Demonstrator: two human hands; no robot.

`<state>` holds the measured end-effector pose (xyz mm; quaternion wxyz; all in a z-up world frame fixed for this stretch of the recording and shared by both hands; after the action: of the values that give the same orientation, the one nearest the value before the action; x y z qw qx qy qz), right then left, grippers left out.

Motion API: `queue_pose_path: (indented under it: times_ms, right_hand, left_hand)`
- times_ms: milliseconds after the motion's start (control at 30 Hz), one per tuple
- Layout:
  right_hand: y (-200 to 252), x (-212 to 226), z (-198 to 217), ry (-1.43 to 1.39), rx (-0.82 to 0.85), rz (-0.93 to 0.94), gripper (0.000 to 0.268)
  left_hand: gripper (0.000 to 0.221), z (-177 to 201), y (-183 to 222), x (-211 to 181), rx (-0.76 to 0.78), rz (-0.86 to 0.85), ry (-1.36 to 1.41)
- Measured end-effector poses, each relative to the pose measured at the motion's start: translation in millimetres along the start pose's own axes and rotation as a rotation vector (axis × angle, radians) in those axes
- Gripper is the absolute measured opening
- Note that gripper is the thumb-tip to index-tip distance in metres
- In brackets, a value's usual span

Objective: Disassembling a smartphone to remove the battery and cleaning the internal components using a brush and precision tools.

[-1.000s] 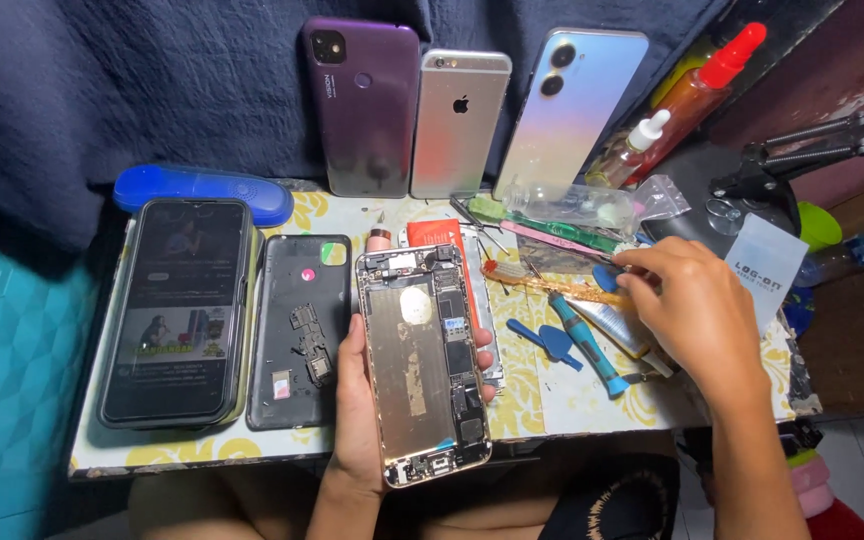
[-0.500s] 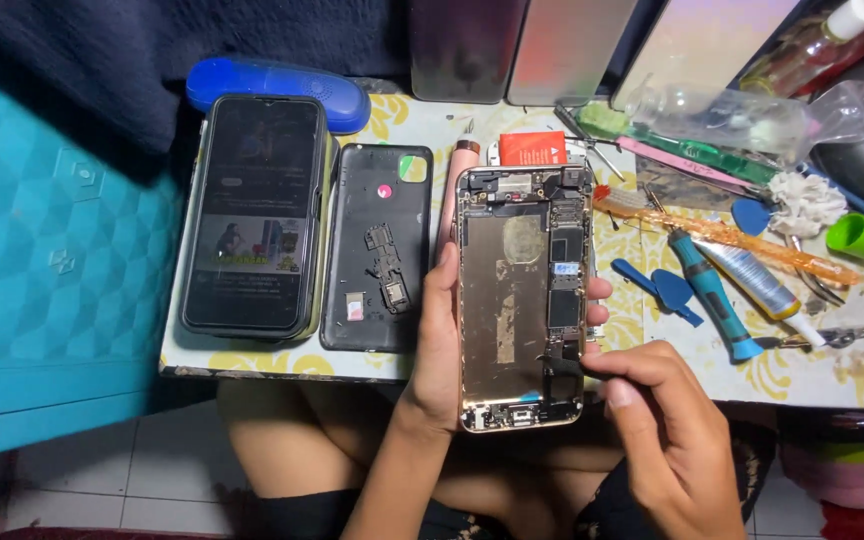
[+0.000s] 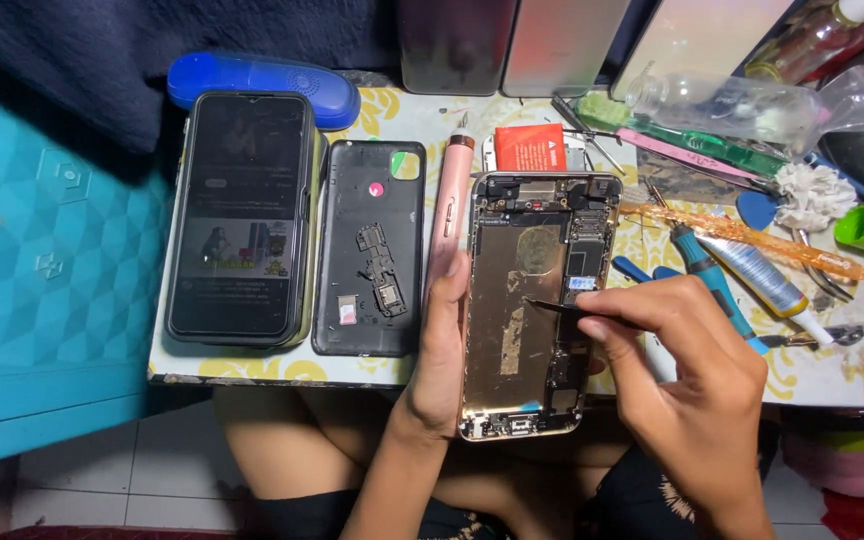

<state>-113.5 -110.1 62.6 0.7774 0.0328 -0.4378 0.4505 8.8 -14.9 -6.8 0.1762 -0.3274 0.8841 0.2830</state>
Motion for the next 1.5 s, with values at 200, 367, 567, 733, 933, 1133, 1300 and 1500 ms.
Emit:
queue_pose_path:
  times_ms: [200, 367, 567, 733, 933, 1133, 1300, 1500]
  right_hand:
    - [-12, 3, 2, -0.018, 0.046, -0.032, 0.007]
    - [-12, 0, 3, -0.030, 0.067, -0.043, 0.008]
    - [-12, -3, 6, -0.030, 0.104, -0.042, 0.012]
    - [-14, -5, 7, -0.043, 0.139, -0.066, 0.006]
    - [-7, -7, 0, -0.023, 0.039, -0.067, 0.005]
    - [-8, -3, -1, -0.019, 0.022, -0.037, 0.005]
    - [-10, -3, 1, -0.002, 0.047, 0.000, 0.011]
    - [-13, -5, 3, -0.039, 0.093, -0.020, 0.011]
  left_hand:
    - [0.058, -1, 6, 3, 0.373, 0.199, 0.223]
    - [0.059, -1, 7, 3, 0.393, 0.235, 0.252]
    - [0.059, -1, 7, 1, 0.371, 0.244, 0.228]
    - [0.060, -4, 10, 0, 0.452, 0.225, 0.258]
    - [0.062, -3, 9, 0, 0.380, 0.181, 0.158]
    - [0.060, -1, 7, 4, 0.384, 0.221, 0.193]
    - [0.057, -2, 8, 3, 0.370, 0.161, 0.209]
    - [0.059, -3, 9, 3, 0.443, 0.209, 0.272]
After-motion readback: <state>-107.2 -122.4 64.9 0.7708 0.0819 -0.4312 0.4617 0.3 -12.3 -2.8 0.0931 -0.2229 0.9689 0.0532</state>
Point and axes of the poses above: each hand's wrist, its own y-axis away from the middle knuckle, its own z-axis out of the back of the hand, x = y × z, the point moved 1 cm from there along -y, towards the middle knuckle, and after that the axes turned 7 degrees about -z, right-handed, at the moved point
